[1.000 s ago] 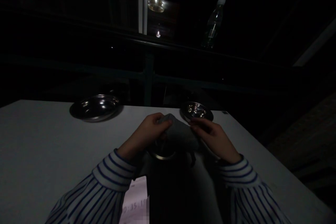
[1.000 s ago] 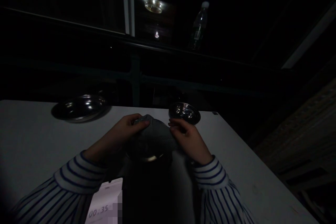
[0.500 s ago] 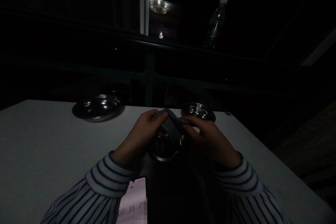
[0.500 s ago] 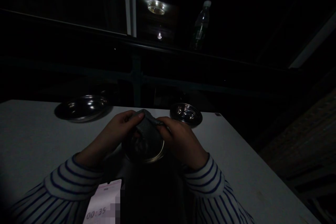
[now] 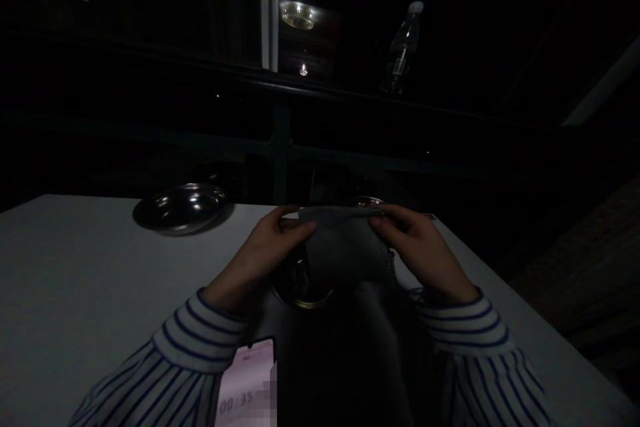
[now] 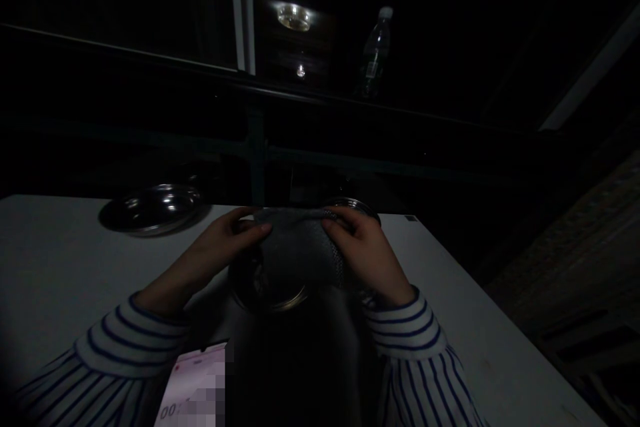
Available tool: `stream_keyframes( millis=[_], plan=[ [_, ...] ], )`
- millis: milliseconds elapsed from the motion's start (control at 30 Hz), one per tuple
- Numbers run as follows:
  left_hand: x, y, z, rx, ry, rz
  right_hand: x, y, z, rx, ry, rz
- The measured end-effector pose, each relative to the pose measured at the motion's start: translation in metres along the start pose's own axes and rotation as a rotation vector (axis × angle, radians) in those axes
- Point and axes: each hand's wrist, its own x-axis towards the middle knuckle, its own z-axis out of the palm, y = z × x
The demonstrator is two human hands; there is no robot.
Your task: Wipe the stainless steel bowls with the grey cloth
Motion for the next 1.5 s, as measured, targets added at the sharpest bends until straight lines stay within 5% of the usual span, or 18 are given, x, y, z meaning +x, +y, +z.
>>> stream_keyframes(
  millis=[167, 433, 500, 633, 700, 867, 967, 1133, 1367, 1500],
  plan=[
    [-0.006, 0.005, 0.001, -0.309, -0.247, -0.113, 0.001, 0.003, -0.002, 0.126, 0.071, 0.043],
    [-0.007, 0.004, 0.008, -0.401, -0.132, -0.150, -0.004, 0.005, -0.003, -0.378, 0.099, -0.148],
    [-0.008, 0.005, 0.009, -0.384, -0.085, -0.160, -0.012, -0.002, 0.001, -0.451, 0.031, -0.254],
    [-0.011, 0.007, 0.013, -0.370, 0.008, -0.175, -0.025, -0.014, 0.016, -0.466, -0.307, -0.491],
    [-0.012, 0.008, 0.015, -0.384, 0.036, -0.175, -0.028, -0.015, 0.024, -0.502, -0.337, -0.539],
    [-0.013, 0.009, 0.017, -0.408, 0.041, -0.169, -0.026, -0.013, 0.030, -0.466, -0.259, -0.523],
    [-0.010, 0.005, 0.015, -0.407, 0.044, -0.159, -0.022, -0.013, 0.026, -0.377, -0.223, -0.376],
    [-0.007, 0.002, 0.009, -0.348, 0.020, -0.169, -0.013, -0.011, 0.008, -0.329, 0.021, -0.199],
    [-0.010, 0.009, 0.004, -0.012, -0.001, -0.091, -0.011, -0.011, -0.019, -0.288, 0.274, -0.220],
    [-0.014, 0.007, 0.006, -0.018, -0.141, -0.038, -0.016, -0.017, -0.023, -0.235, 0.309, -0.274]
  ],
)
